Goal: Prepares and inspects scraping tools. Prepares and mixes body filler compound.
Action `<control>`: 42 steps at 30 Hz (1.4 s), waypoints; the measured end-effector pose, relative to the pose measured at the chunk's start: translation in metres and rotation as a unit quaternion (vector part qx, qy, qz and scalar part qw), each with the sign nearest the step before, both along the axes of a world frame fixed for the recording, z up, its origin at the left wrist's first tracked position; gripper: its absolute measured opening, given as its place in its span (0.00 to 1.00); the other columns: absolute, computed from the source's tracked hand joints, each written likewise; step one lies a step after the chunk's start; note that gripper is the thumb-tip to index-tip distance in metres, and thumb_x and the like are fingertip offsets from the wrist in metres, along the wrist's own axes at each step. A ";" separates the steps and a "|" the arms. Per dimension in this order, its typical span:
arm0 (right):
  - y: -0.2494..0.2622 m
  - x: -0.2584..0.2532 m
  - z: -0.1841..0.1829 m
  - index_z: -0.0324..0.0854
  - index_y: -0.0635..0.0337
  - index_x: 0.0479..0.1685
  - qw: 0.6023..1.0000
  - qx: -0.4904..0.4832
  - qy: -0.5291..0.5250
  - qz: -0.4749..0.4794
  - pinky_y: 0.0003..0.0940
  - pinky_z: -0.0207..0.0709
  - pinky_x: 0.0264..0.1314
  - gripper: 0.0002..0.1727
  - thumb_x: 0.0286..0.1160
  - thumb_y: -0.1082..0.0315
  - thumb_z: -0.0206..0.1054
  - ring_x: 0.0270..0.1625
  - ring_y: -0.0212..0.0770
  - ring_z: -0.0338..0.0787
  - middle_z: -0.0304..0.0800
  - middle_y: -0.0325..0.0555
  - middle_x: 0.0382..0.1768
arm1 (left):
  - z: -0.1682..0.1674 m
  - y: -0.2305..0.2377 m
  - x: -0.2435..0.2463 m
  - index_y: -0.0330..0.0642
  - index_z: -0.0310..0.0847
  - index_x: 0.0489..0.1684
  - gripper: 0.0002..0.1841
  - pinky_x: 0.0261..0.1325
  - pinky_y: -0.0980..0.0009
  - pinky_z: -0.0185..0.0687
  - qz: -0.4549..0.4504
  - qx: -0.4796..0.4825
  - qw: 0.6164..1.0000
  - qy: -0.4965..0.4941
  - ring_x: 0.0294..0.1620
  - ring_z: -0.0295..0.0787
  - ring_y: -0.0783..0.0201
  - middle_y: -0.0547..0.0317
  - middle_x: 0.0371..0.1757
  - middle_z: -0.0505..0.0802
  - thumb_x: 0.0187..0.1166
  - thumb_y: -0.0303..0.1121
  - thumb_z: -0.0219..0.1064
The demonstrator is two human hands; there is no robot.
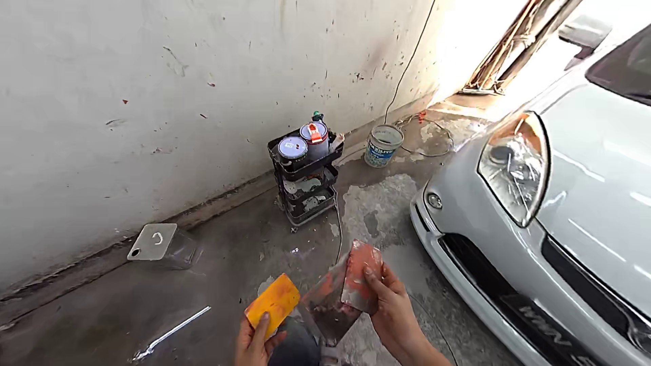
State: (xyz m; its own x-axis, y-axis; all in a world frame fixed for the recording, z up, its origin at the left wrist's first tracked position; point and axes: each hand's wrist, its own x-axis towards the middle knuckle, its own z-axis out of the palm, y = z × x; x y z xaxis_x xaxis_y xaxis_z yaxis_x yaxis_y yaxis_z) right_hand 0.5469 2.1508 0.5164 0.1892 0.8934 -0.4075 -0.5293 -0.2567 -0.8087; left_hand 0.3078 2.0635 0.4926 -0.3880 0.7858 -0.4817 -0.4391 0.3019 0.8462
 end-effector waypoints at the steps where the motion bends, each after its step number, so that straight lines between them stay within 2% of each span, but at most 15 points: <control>1: 0.015 0.005 -0.005 0.70 0.69 0.72 1.000 -0.008 -0.001 -0.016 0.51 0.92 0.47 0.18 0.85 0.75 0.59 0.46 0.53 0.95 0.90 0.63 0.50 | -0.008 0.027 0.000 0.33 0.59 0.81 0.21 0.43 0.58 0.95 -0.004 -0.011 1.000 0.001 0.46 0.94 0.53 0.42 0.57 0.88 0.90 0.25 0.52; 7: 0.109 0.031 -0.042 0.67 0.62 0.67 0.990 -0.101 -0.002 -0.099 0.45 0.91 0.44 0.14 0.89 0.72 0.53 0.41 0.41 0.94 0.89 0.49 0.43 | -0.050 0.239 -0.013 0.29 0.73 0.71 0.17 0.44 0.56 0.95 -0.029 -0.002 0.999 0.022 0.48 0.94 0.51 0.39 0.57 0.90 0.89 0.28 0.58; 13: 0.199 0.035 -0.023 0.70 0.61 0.62 0.987 -0.072 -0.006 -0.142 0.47 0.91 0.51 0.10 0.88 0.71 0.53 0.45 0.42 0.94 0.91 0.49 0.44 | -0.066 0.467 -0.026 0.28 0.75 0.69 0.17 0.44 0.57 0.94 -0.040 0.007 0.998 0.039 0.45 0.94 0.51 0.38 0.57 0.89 0.87 0.28 0.63; 18: 0.278 0.032 -0.003 0.70 0.62 0.63 0.978 -0.085 -0.025 -0.190 0.41 0.93 0.44 0.11 0.89 0.73 0.52 0.39 0.38 0.95 0.91 0.45 0.40 | -0.080 0.583 -0.025 0.31 0.72 0.74 0.22 0.48 0.58 0.92 -0.045 -0.037 0.996 0.070 0.48 0.92 0.52 0.38 0.60 0.87 0.84 0.30 0.68; 21: 0.317 0.040 -0.005 0.70 0.64 0.65 0.983 -0.083 -0.023 -0.161 0.41 0.92 0.45 0.13 0.88 0.76 0.52 0.40 0.40 0.95 0.92 0.48 0.41 | -0.092 0.583 -0.023 0.32 0.55 0.87 0.41 0.72 0.43 0.78 -0.074 -0.071 0.986 0.133 0.77 0.75 0.41 0.31 0.81 0.72 0.80 0.43 0.72; 22: 0.333 0.043 -0.009 0.70 0.64 0.66 0.985 -0.087 -0.029 -0.146 0.41 0.92 0.45 0.13 0.87 0.76 0.52 0.41 0.40 0.95 0.92 0.49 0.42 | -0.089 0.573 -0.020 0.32 0.55 0.87 0.42 0.74 0.42 0.75 -0.083 -0.058 0.984 0.144 0.80 0.71 0.41 0.33 0.83 0.70 0.79 0.47 0.72; 25: 0.387 0.048 -0.022 0.72 0.68 0.68 0.991 -0.099 -0.052 -0.068 0.45 0.92 0.48 0.16 0.86 0.75 0.56 0.44 0.45 0.95 0.92 0.55 0.47 | -0.067 0.526 -0.002 0.35 0.69 0.81 0.38 0.73 0.51 0.80 -0.204 0.052 0.974 0.081 0.77 0.78 0.50 0.46 0.78 0.81 0.81 0.58 0.63; 27: 0.425 0.047 -0.028 0.72 0.71 0.67 0.995 -0.076 -0.054 0.020 0.48 0.92 0.47 0.17 0.83 0.76 0.60 0.44 0.50 0.96 0.92 0.61 0.47 | -0.051 0.497 0.025 0.37 0.70 0.82 0.49 0.76 0.50 0.79 -0.291 0.149 0.945 -0.004 0.79 0.77 0.50 0.48 0.81 0.80 0.72 0.71 0.64; 29: 0.460 0.045 -0.025 0.72 0.73 0.69 0.989 -0.044 -0.052 0.131 0.49 0.93 0.48 0.19 0.81 0.76 0.63 0.45 0.53 0.96 0.92 0.64 0.48 | -0.024 0.477 0.065 0.36 0.71 0.82 0.46 0.79 0.53 0.78 -0.254 0.184 0.948 -0.064 0.77 0.80 0.53 0.48 0.78 0.83 0.74 0.67 0.65; 30: 0.478 0.042 -0.021 0.71 0.73 0.70 0.981 -0.021 -0.058 0.183 0.47 0.93 0.49 0.20 0.80 0.77 0.64 0.46 0.52 0.96 0.92 0.63 0.48 | -0.008 0.472 0.085 0.37 0.76 0.77 0.37 0.75 0.55 0.82 -0.177 0.170 0.967 -0.068 0.71 0.86 0.56 0.50 0.72 0.88 0.79 0.59 0.67; 33: 0.515 0.037 -0.015 0.72 0.73 0.68 0.945 0.048 -0.094 0.311 0.43 0.93 0.53 0.20 0.80 0.74 0.65 0.48 0.48 0.96 0.93 0.58 0.49 | 0.022 0.465 0.131 0.30 0.81 0.68 0.16 0.64 0.57 0.89 0.026 0.121 0.992 0.002 0.58 0.93 0.57 0.47 0.58 0.94 0.86 0.27 0.61; 35: 0.536 0.031 -0.018 0.72 0.70 0.69 0.912 0.097 -0.156 0.366 0.37 0.91 0.55 0.21 0.81 0.68 0.64 0.50 0.42 0.95 0.92 0.52 0.49 | 0.026 0.463 0.141 0.30 0.83 0.65 0.15 0.62 0.59 0.90 0.088 0.127 0.986 0.066 0.55 0.94 0.59 0.48 0.56 0.95 0.83 0.21 0.62; 37: 0.546 0.026 -0.017 0.71 0.66 0.70 0.891 0.118 -0.190 0.395 0.35 0.91 0.54 0.21 0.82 0.66 0.62 0.50 0.38 0.94 0.91 0.49 0.49 | 0.031 0.456 0.144 0.34 0.87 0.62 0.16 0.58 0.63 0.91 0.118 0.164 0.974 0.100 0.51 0.94 0.62 0.50 0.53 0.96 0.78 0.25 0.70; 39: 0.548 0.021 -0.008 0.70 0.62 0.73 0.881 0.128 -0.173 0.420 0.36 0.92 0.52 0.23 0.80 0.68 0.64 0.48 0.40 0.95 0.93 0.48 0.48 | 0.039 0.450 0.141 0.37 0.87 0.64 0.21 0.55 0.67 0.91 0.096 0.225 0.963 0.115 0.49 0.94 0.66 0.53 0.52 0.96 0.74 0.37 0.77; 42: 0.540 0.015 0.007 0.69 0.59 0.76 0.861 0.163 -0.130 0.464 0.38 0.94 0.52 0.33 0.70 0.67 0.77 0.49 0.42 0.97 0.95 0.48 0.50 | 0.048 0.453 0.138 0.42 0.73 0.69 0.36 0.53 0.71 0.86 0.028 0.326 0.943 0.051 0.50 0.87 0.68 0.58 0.56 0.88 0.65 0.53 0.79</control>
